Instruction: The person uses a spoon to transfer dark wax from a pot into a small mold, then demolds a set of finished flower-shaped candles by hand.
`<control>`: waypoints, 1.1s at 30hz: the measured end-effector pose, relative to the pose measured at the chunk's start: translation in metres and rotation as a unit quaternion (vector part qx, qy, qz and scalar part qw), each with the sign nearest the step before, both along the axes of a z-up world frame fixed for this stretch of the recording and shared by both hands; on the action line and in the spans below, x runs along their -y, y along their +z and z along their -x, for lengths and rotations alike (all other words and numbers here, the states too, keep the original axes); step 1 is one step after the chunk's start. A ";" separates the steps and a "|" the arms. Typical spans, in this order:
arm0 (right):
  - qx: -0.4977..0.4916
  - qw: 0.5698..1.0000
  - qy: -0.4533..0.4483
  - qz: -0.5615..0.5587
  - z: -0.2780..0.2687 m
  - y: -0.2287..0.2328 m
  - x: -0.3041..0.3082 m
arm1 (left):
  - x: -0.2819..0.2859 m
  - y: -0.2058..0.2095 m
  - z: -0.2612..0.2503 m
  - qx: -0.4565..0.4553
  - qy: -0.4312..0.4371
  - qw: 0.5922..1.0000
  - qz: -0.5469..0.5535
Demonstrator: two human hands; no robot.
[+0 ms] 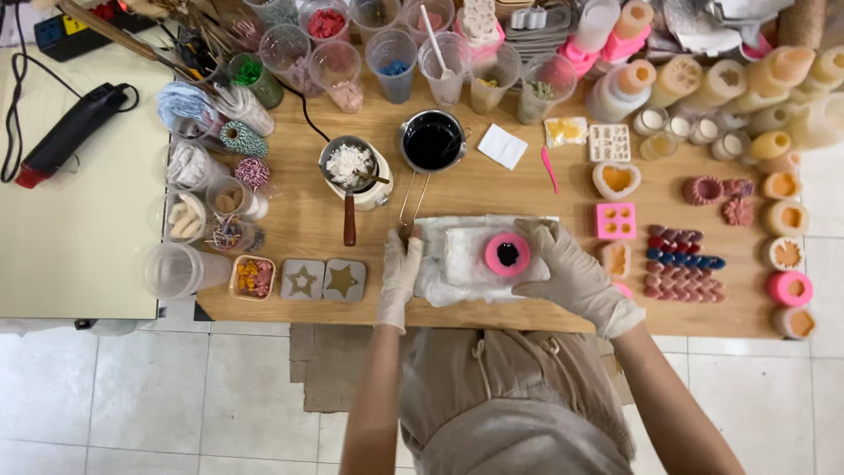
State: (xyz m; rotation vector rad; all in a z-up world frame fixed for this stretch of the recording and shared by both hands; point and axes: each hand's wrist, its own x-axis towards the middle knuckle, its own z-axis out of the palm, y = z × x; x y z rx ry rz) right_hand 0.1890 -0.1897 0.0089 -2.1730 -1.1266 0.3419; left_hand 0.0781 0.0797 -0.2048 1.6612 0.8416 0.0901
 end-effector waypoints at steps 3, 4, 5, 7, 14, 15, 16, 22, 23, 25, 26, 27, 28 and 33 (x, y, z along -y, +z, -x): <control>0.009 0.999 -0.038 0.017 0.004 -0.001 -0.010 | 0.015 0.015 0.033 0.009 -0.008 0.997 -0.077; 0.008 0.999 -0.044 0.017 0.006 -0.002 -0.015 | 0.022 0.020 0.045 0.009 -0.014 0.997 -0.077; -0.017 0.997 -0.057 0.046 0.008 -0.003 -0.019 | 0.030 0.026 0.055 0.059 0.033 0.998 0.009; -0.042 0.994 -0.072 0.077 0.007 -0.004 -0.023 | 0.043 0.040 0.061 0.108 0.079 0.986 0.098; 0.009 0.986 0.006 0.166 -0.005 -0.018 -0.039 | 0.074 0.075 0.090 0.085 0.118 0.989 -0.038; 0.027 0.984 0.022 0.174 -0.007 -0.020 -0.039 | 0.075 0.078 0.093 0.077 0.111 0.981 -0.142; 0.028 0.984 0.024 0.175 -0.006 -0.022 -0.038 | 0.076 0.081 0.094 0.077 0.113 0.980 -0.141; 0.040 0.989 0.012 0.140 -0.002 -0.032 -0.038 | 0.071 0.108 0.099 0.224 0.080 0.958 -0.163; 0.042 0.989 0.014 0.142 -0.001 -0.032 -0.039 | 0.069 0.113 0.097 0.215 0.062 0.954 -0.201; 0.041 0.989 0.015 0.144 0.001 -0.032 -0.040 | 0.068 0.124 0.095 0.203 0.042 0.949 -0.239; 0.035 0.989 0.014 0.144 0.002 -0.031 -0.040 | 0.070 0.128 0.095 0.205 0.040 0.955 -0.210; 0.028 0.989 0.012 0.144 0.003 -0.031 -0.040 | 0.072 0.131 0.094 0.206 0.036 0.961 -0.179; 0.026 0.989 0.008 0.144 0.002 -0.031 -0.040 | 0.075 0.133 0.092 0.205 0.032 0.962 -0.178; 0.076 0.992 0.007 0.102 0.006 -0.035 -0.043 | 0.080 0.138 0.088 0.244 0.030 0.958 -0.150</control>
